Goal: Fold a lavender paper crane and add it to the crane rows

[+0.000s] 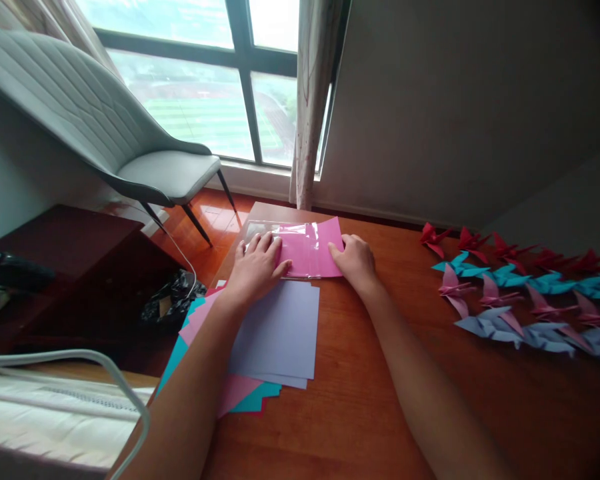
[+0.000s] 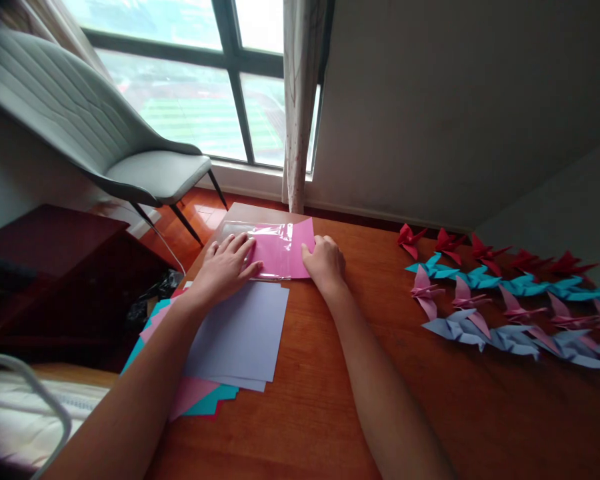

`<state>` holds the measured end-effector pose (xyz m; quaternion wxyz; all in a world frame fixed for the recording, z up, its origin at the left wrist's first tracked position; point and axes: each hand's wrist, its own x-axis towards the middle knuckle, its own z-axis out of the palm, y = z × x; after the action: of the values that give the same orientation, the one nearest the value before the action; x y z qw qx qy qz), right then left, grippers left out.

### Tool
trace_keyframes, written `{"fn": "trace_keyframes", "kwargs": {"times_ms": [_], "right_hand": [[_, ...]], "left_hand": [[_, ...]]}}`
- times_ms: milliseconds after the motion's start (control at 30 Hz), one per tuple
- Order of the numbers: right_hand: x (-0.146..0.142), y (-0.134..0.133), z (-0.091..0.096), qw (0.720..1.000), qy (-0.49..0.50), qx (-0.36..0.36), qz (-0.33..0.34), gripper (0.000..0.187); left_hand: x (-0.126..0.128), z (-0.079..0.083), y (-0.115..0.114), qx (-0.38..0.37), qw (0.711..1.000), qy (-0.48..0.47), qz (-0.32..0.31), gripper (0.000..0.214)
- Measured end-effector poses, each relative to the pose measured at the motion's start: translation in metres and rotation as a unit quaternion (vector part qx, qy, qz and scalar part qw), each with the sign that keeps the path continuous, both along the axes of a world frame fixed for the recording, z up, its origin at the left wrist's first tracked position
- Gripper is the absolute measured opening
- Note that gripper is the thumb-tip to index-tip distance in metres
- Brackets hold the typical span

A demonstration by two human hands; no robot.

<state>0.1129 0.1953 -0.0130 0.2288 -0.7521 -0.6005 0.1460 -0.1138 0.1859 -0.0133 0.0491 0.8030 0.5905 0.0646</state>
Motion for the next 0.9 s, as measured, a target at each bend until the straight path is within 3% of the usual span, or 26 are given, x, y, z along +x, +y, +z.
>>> {"fn": "trace_keyframes", "kwargs": {"times_ms": [633, 900], "right_hand": [[0.017, 0.007, -0.012, 0.995, 0.072, 0.051, -0.037, 0.017], [0.019, 0.011, -0.014, 0.990, 0.129, 0.060, -0.003, 0.018]], "left_hand": [[0.003, 0.004, -0.002, 0.005, 1.000, 0.005, 0.013, 0.060], [0.003, 0.002, -0.001, 0.014, 1.000, 0.005, 0.015, 0.061]]}}
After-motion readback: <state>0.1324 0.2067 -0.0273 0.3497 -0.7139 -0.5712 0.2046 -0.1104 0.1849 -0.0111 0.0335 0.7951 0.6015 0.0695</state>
